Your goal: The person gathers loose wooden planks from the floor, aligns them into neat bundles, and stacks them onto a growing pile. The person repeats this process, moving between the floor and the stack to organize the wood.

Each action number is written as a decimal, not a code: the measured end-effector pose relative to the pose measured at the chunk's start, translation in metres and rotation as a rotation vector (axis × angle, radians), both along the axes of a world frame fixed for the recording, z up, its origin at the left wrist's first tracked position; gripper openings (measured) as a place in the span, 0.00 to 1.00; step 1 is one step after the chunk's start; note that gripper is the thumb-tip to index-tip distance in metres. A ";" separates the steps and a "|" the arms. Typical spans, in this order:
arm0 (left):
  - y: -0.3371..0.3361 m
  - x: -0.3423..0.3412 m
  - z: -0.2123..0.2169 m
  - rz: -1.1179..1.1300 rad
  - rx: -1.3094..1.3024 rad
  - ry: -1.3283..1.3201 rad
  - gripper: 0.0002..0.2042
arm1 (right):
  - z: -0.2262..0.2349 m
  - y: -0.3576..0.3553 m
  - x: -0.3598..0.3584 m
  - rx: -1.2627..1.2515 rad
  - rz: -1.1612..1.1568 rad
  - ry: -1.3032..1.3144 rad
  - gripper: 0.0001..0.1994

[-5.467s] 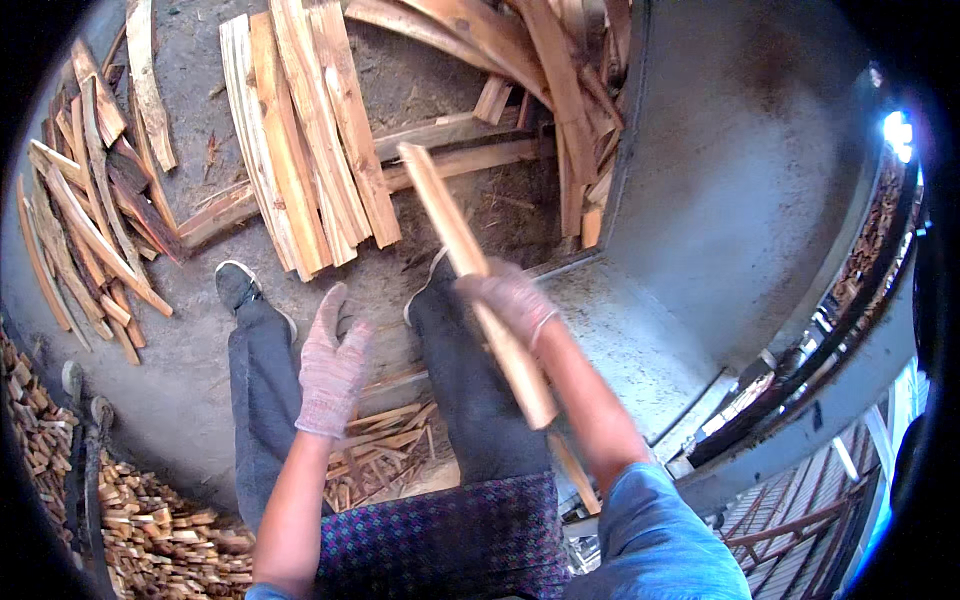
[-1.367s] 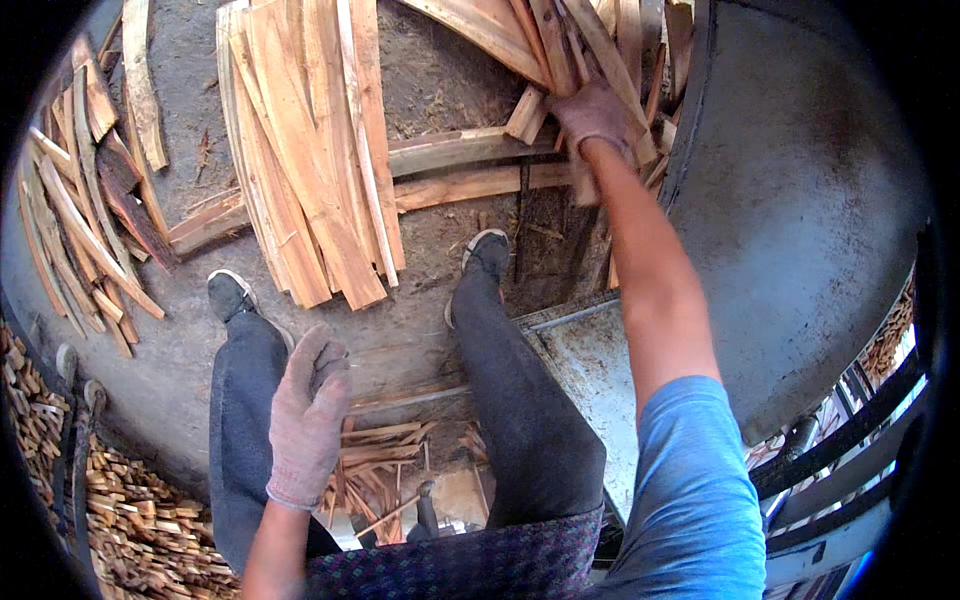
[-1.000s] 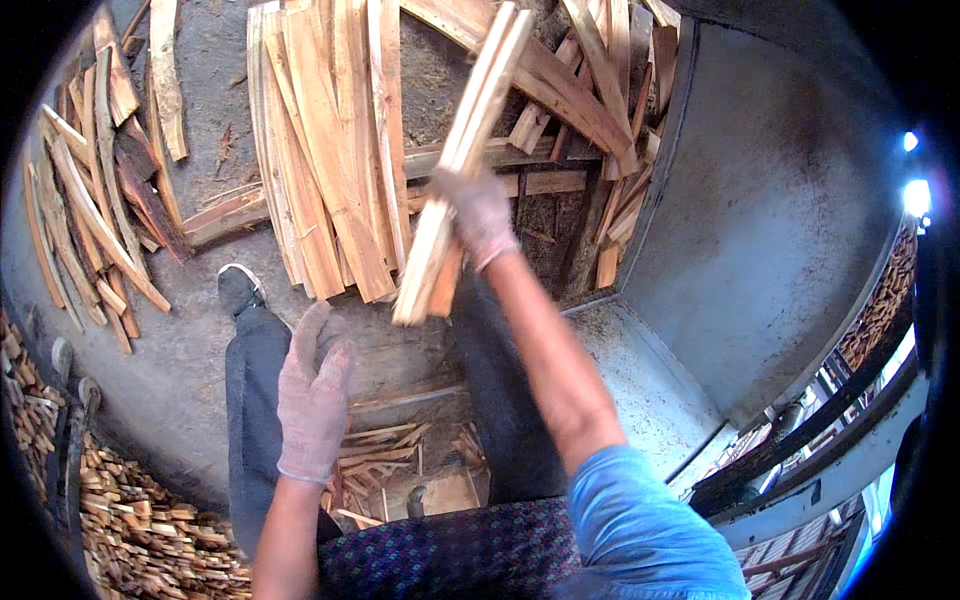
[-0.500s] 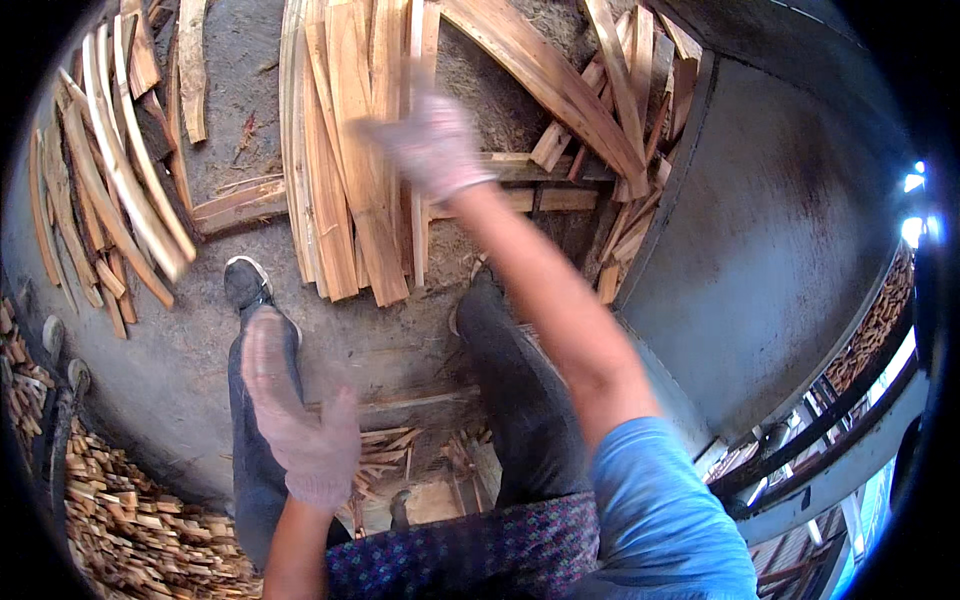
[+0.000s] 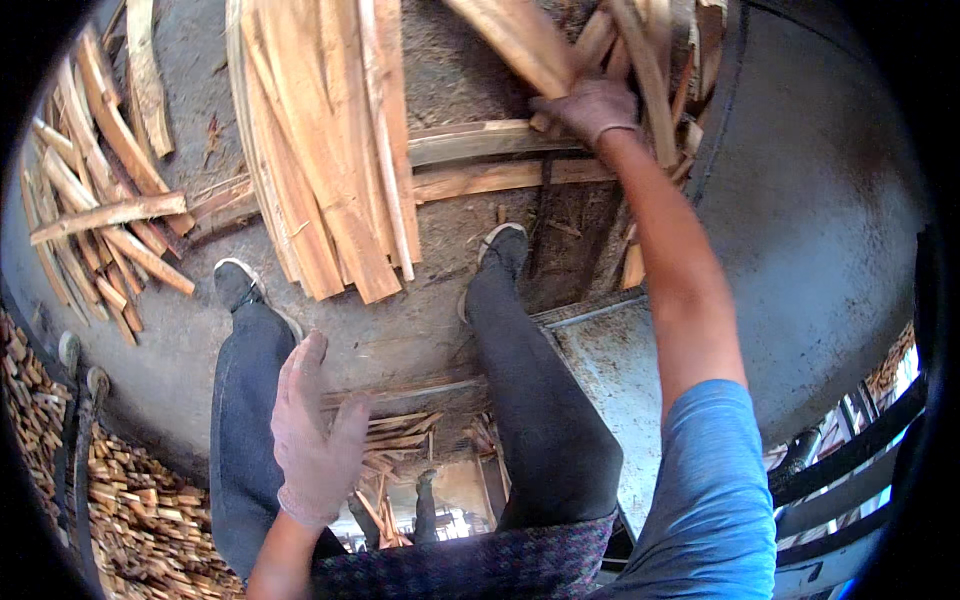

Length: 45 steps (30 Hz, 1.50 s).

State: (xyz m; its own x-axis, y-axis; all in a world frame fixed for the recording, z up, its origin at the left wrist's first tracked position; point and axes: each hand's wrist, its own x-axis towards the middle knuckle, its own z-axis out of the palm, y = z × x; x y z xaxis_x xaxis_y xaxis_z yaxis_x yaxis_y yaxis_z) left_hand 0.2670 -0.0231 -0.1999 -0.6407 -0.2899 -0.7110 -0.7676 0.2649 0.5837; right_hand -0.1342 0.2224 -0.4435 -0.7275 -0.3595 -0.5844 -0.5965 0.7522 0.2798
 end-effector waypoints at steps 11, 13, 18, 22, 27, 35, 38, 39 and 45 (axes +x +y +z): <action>0.020 -0.001 -0.012 0.219 0.175 -0.164 0.33 | -0.003 -0.059 0.151 -0.420 -0.457 -0.039 0.32; 0.021 -0.001 -0.011 0.206 0.156 -0.151 0.33 | 0.001 -0.060 0.142 -0.485 -0.457 0.108 0.39; 0.029 0.001 -0.004 0.241 0.211 -0.135 0.31 | -0.008 -0.076 0.103 -0.256 -0.332 -0.018 0.52; 0.023 -0.008 -0.001 0.127 0.175 -0.171 0.31 | -0.027 -0.095 0.128 -0.311 -0.452 -0.090 0.45; 0.028 -0.007 0.000 0.195 0.229 -0.143 0.31 | 0.006 -0.115 0.154 -0.438 -0.292 -0.546 0.51; 0.026 -0.010 -0.001 0.232 0.215 -0.224 0.31 | 0.018 0.036 -0.007 -0.190 -0.557 -0.059 0.48; 0.016 -0.025 0.004 0.199 0.205 -0.268 0.30 | 0.006 0.098 -0.065 -0.201 -0.542 0.101 0.46; 0.015 -0.027 0.006 0.256 0.214 -0.276 0.30 | -0.002 0.109 -0.080 -0.176 -0.539 0.085 0.46; 0.020 -0.034 0.010 0.357 0.283 -0.239 0.30 | -0.053 0.174 -0.118 -0.312 -0.841 -0.033 0.42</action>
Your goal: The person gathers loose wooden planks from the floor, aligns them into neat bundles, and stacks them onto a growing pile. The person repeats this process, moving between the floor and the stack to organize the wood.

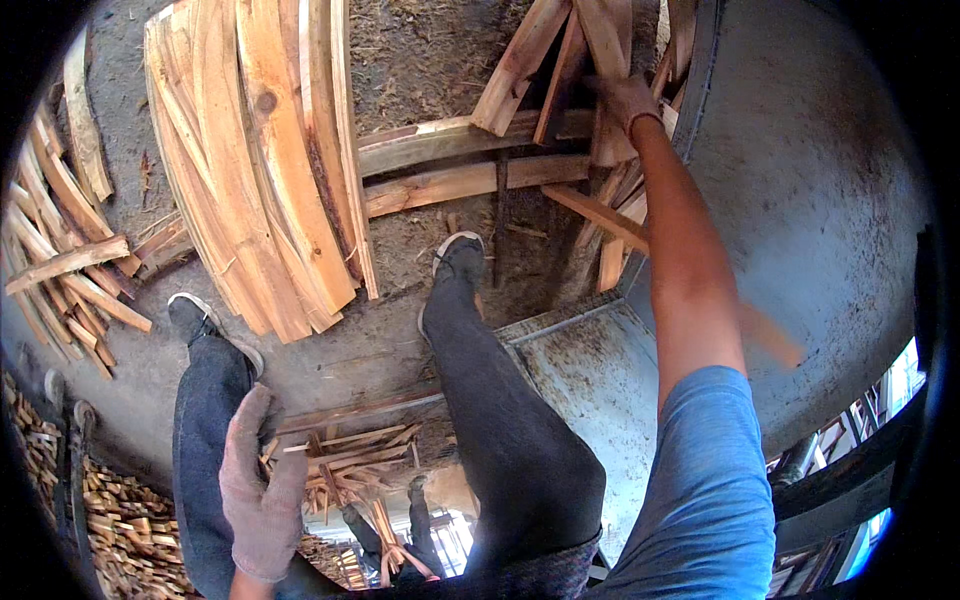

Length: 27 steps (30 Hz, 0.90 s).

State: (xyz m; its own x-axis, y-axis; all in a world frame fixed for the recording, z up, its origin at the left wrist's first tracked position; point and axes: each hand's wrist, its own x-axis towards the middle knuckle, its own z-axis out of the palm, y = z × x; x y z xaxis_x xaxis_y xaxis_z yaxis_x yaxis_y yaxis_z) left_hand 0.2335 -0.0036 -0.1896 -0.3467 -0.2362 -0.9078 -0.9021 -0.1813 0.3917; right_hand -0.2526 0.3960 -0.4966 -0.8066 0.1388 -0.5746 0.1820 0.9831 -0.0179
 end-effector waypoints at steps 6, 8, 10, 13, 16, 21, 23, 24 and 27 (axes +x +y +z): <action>0.011 -0.001 -0.009 -0.119 0.026 -0.073 0.30 | 0.009 -0.105 0.084 -0.240 -0.088 0.086 0.44; 0.010 -0.008 -0.012 -0.176 0.063 -0.056 0.30 | 0.005 -0.133 0.096 -0.176 -0.054 0.217 0.46; 0.009 -0.002 -0.014 -0.157 0.044 -0.043 0.31 | 0.019 -0.179 0.112 -0.142 -0.108 0.205 0.47; 0.008 -0.004 -0.017 -0.187 0.037 -0.009 0.32 | 0.015 -0.190 0.117 -0.188 -0.246 0.184 0.46; 0.008 -0.005 -0.015 -0.214 0.067 -0.029 0.32 | 0.011 -0.185 0.125 -0.295 -0.307 0.140 0.43; 0.007 0.009 -0.013 -0.175 0.024 0.040 0.31 | 0.053 -0.214 0.257 -0.393 -0.192 0.072 0.30; 0.003 0.010 -0.013 -0.150 0.016 0.068 0.31 | 0.085 -0.231 0.320 -0.439 -0.365 0.030 0.28; 0.002 0.009 -0.012 -0.116 0.027 0.067 0.31 | 0.097 -0.241 0.345 -0.506 -0.451 0.012 0.28; 0.003 0.007 -0.014 -0.088 0.054 0.073 0.30 | 0.110 -0.263 0.392 -0.736 -0.414 -0.090 0.35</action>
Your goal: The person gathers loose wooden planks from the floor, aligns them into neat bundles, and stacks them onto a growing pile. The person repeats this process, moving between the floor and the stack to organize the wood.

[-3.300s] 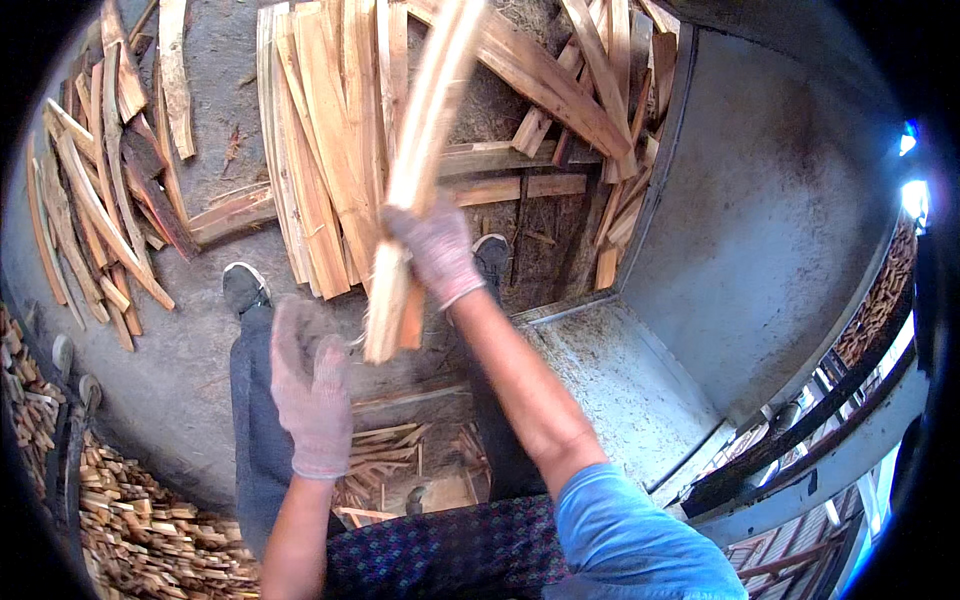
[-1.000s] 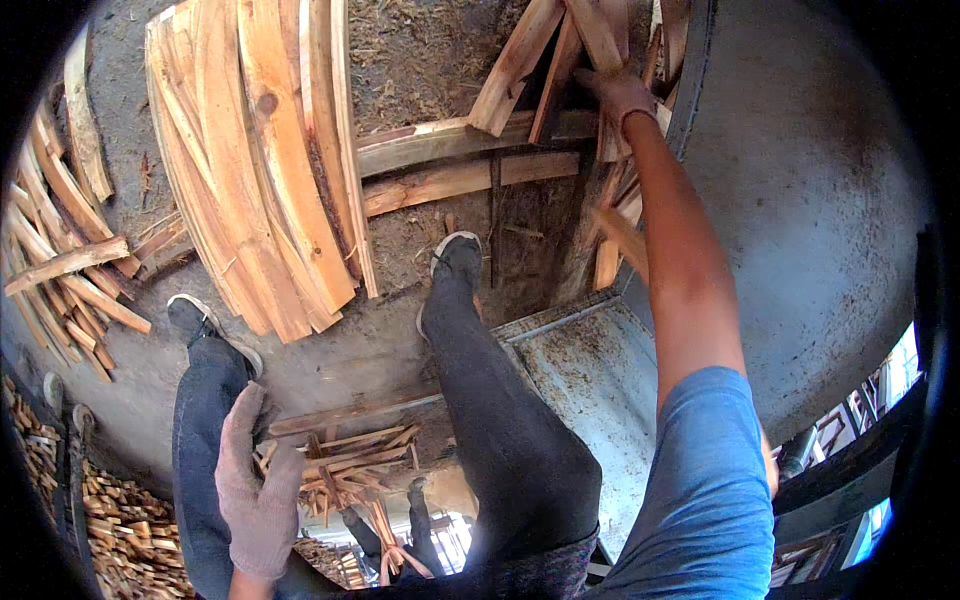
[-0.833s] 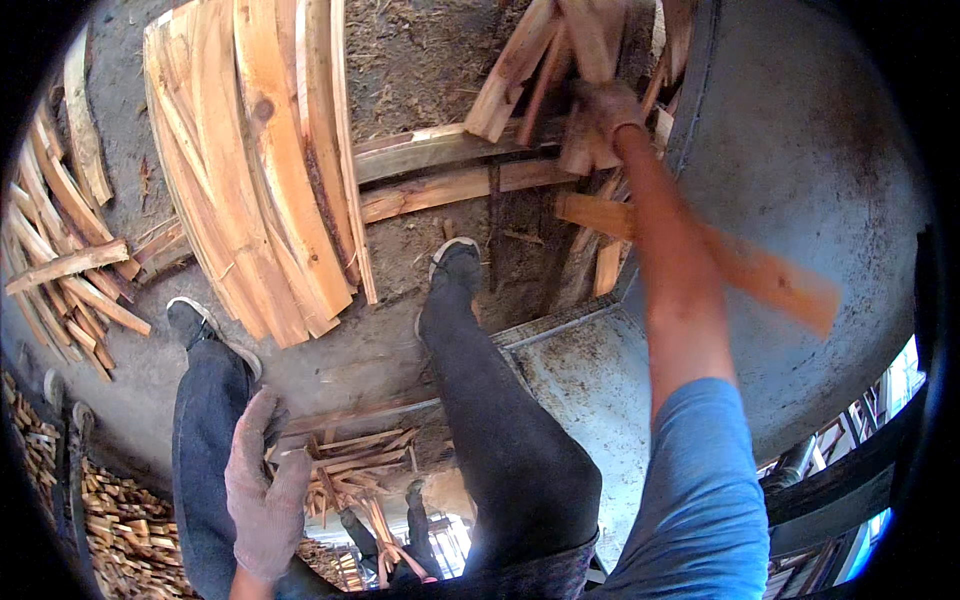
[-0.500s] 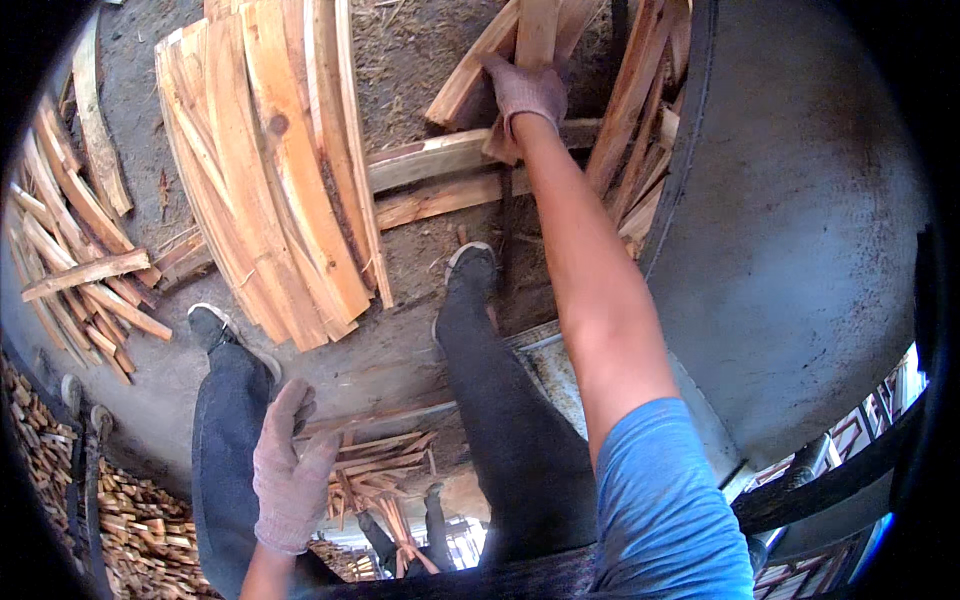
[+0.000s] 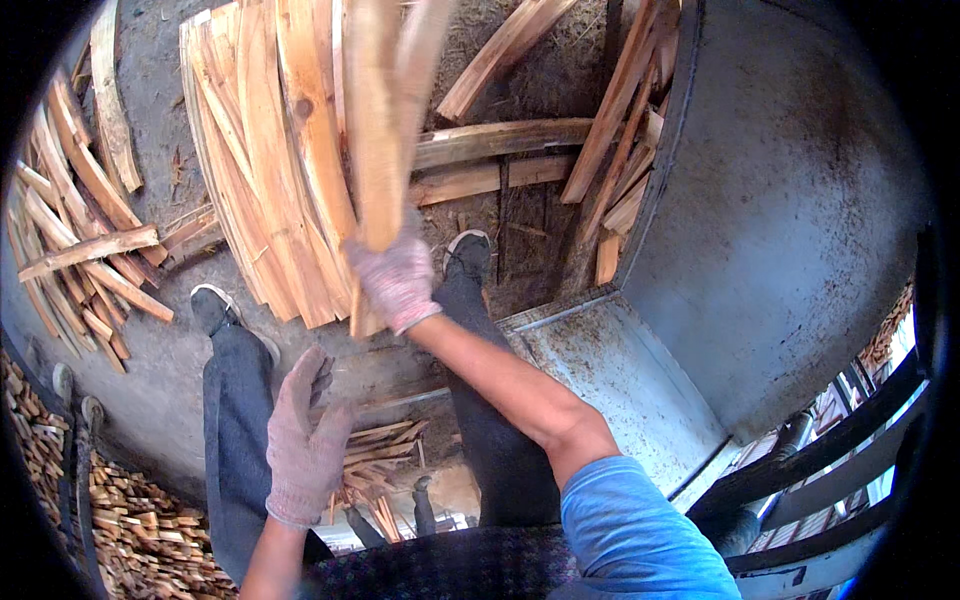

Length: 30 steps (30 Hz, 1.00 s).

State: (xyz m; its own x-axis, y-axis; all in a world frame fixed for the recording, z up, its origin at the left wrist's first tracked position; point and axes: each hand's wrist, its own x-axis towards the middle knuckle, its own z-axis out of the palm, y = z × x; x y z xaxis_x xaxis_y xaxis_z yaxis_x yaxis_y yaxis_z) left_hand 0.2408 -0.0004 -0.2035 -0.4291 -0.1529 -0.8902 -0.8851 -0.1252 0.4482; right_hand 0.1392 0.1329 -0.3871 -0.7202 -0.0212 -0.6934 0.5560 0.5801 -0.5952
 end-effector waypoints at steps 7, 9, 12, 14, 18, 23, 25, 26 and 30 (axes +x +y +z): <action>-0.001 0.008 0.000 -0.094 0.000 -0.011 0.31 | -0.031 0.003 -0.080 0.288 0.384 0.373 0.51; -0.006 0.006 0.003 -0.081 -0.025 -0.043 0.30 | -0.036 0.005 -0.149 0.389 0.215 0.236 0.51; -0.006 0.003 0.006 -0.002 -0.008 -0.046 0.29 | -0.077 0.014 -0.228 0.559 0.068 0.014 0.41; -0.006 0.001 0.004 -0.097 -0.052 -0.021 0.29 | -0.110 0.024 -0.245 0.614 0.074 0.060 0.34; -0.005 0.003 0.006 -0.129 -0.049 -0.020 0.28 | -0.123 0.037 -0.239 0.537 -0.004 0.090 0.29; 0.000 -0.007 0.009 -0.053 -0.016 -0.051 0.28 | -0.071 0.036 -0.207 0.271 -0.008 0.102 0.25; 0.005 -0.012 0.002 -0.006 -0.011 0.019 0.27 | -0.060 0.049 -0.199 0.298 0.205 0.103 0.24; 0.005 -0.014 -0.002 -0.034 -0.025 0.014 0.26 | -0.051 0.046 -0.192 0.259 0.159 0.111 0.23; -0.006 -0.031 -0.006 0.006 -0.028 -0.005 0.26 | 0.023 0.021 -0.128 0.140 0.142 -0.081 0.19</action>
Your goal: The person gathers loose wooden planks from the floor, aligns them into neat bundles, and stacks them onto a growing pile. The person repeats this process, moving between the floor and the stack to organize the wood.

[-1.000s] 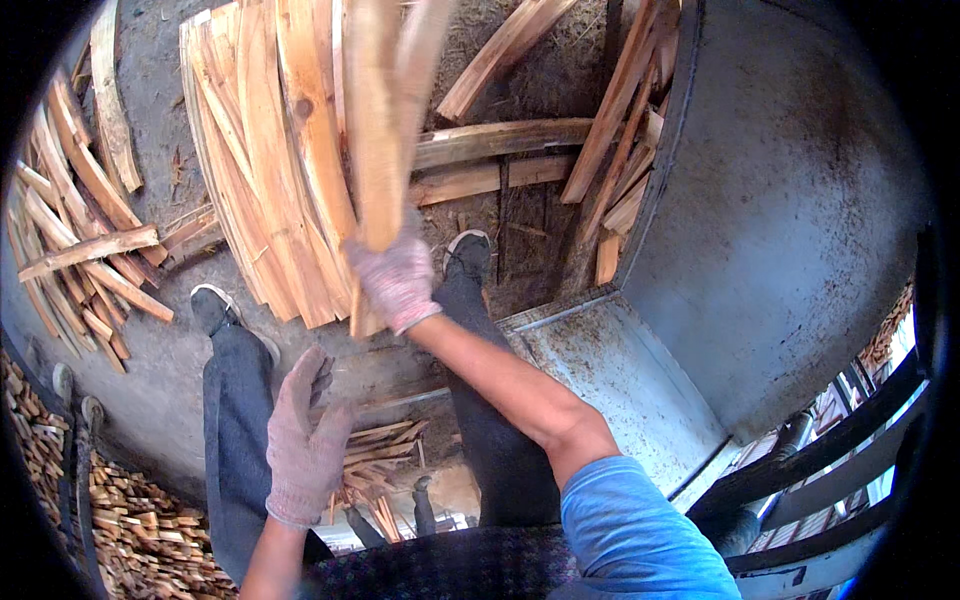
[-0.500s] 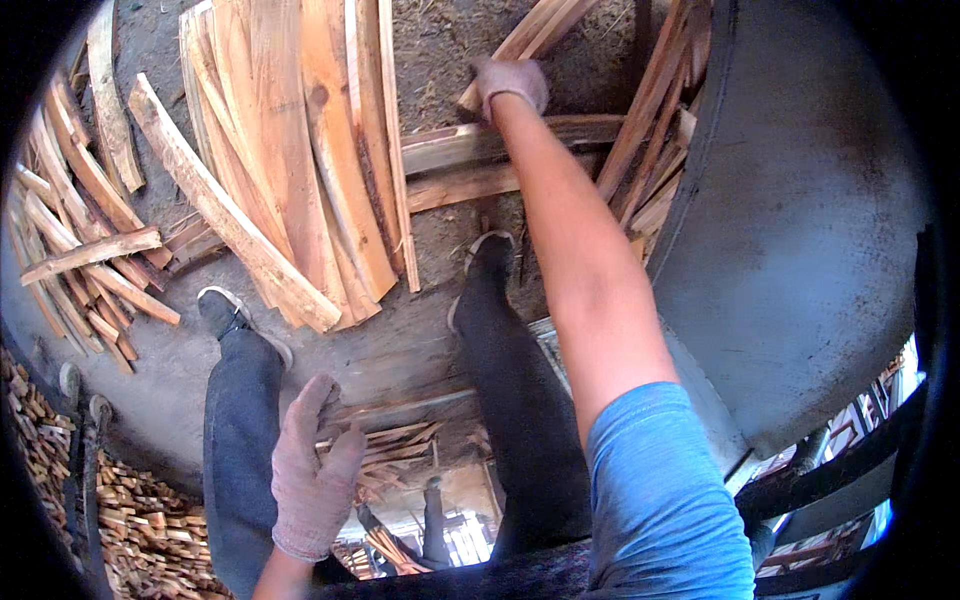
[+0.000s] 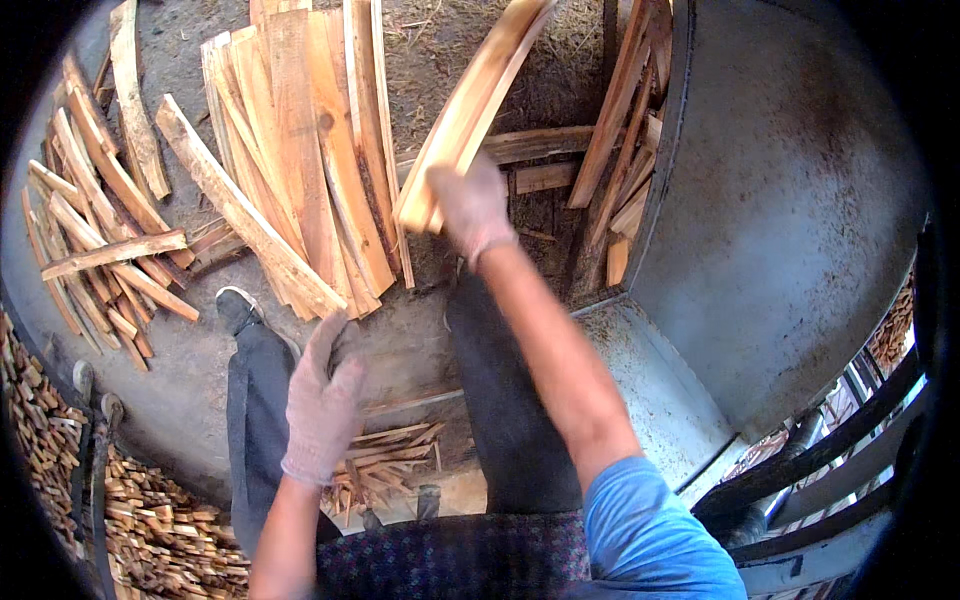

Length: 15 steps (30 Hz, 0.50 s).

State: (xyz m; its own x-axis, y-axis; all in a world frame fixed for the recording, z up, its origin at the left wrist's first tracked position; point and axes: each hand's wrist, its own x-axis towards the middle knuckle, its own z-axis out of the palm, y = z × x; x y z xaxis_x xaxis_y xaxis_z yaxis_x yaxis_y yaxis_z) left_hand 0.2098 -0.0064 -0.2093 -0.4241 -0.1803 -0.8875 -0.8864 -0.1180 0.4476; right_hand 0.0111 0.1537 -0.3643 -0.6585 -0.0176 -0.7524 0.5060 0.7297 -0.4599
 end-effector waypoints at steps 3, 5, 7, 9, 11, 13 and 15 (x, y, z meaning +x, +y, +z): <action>0.002 0.003 -0.014 0.240 0.075 0.059 0.29 | 0.071 -0.016 0.096 -0.013 0.063 -0.038 0.16; 0.015 0.010 -0.032 0.435 0.174 0.084 0.32 | 0.100 -0.019 0.169 0.157 0.258 -0.054 0.20; 0.016 0.014 -0.037 0.176 0.245 -0.083 0.32 | 0.116 -0.012 0.233 0.065 0.588 0.098 0.25; 0.015 0.037 -0.053 0.213 0.300 -0.091 0.27 | 0.149 -0.030 0.239 0.080 0.532 -0.064 0.28; 0.015 0.050 -0.058 0.500 0.440 -0.221 0.25 | 0.160 -0.036 0.242 -0.001 0.567 0.024 0.33; 0.010 0.059 -0.064 0.550 0.476 -0.267 0.20 | 0.169 -0.040 0.239 -0.056 0.554 0.069 0.36; 0.000 0.069 -0.068 0.578 0.595 -0.248 0.19 | 0.174 -0.042 0.226 -0.092 0.501 0.070 0.38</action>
